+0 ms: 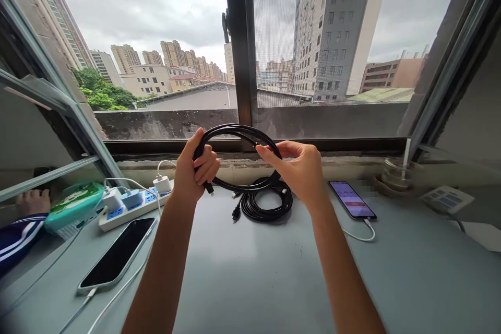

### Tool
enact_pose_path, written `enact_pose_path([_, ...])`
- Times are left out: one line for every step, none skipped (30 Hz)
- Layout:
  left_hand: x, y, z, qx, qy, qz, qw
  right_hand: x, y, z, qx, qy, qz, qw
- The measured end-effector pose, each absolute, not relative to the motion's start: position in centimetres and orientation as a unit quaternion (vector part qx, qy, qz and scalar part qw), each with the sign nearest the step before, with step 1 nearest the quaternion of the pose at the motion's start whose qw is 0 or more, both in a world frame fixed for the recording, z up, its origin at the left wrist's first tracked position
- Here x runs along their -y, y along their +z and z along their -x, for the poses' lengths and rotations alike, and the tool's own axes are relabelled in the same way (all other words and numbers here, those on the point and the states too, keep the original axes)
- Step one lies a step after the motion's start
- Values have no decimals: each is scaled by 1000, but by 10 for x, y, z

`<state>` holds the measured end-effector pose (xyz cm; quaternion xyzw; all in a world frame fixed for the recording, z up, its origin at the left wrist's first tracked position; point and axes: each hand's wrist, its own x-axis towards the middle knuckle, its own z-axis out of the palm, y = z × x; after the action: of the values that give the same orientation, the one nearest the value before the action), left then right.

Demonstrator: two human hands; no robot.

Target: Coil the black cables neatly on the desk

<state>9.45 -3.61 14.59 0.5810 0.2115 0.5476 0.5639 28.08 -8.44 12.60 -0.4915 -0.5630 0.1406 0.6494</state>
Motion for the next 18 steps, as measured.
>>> enact_pose_path([36,146,-96,-199,538,-580,579,87,128,-282,556,167,486,654])
enact_pose_path([36,145,-97,-187,529,-578,593,89,129,-284,547,191,480,659])
enact_pose_path([36,144,-99,-175,519,-574,608,90,130,-286,539,215,473,663])
enact_pose_path([36,143,-102,-165,509,-571,623,91,131,-288,533,240,464,665])
enact_pose_path([36,141,-105,-155,497,-567,638,92,131,-289,531,269,452,664])
enact_pose_path([36,140,-109,-149,482,-565,653,93,132,-290,534,305,428,662])
enact_pose_path([35,138,-112,-143,463,-565,668,94,132,-289,539,347,397,657])
enact_pose_path([35,137,-115,-140,444,-564,682,94,132,-289,544,389,364,648])
enact_pose_path([33,135,-117,-138,432,-562,692,94,132,-288,548,428,334,636])
enact_pose_path([32,135,-119,-140,425,-557,699,93,132,-286,548,459,309,627])
enact_pose_path([30,134,-119,-144,425,-552,703,92,131,-285,546,478,294,622])
enact_pose_path([28,134,-118,-151,429,-546,704,91,131,-284,543,486,291,620])
enact_pose_path([26,134,-116,-159,434,-540,703,89,131,-283,542,481,299,621])
enact_pose_path([24,134,-113,-170,439,-536,701,86,130,-283,544,462,311,627])
enact_pose_path([22,135,-110,-179,442,-534,698,84,129,-284,549,434,327,635])
enact_pose_path([21,135,-107,-187,446,-534,694,81,129,-284,552,399,345,646])
enact_pose_path([21,136,-106,-190,449,-537,688,79,128,-285,552,360,361,660])
enact_pose_path([21,136,-105,-193,452,-542,682,77,128,-286,549,323,370,676])
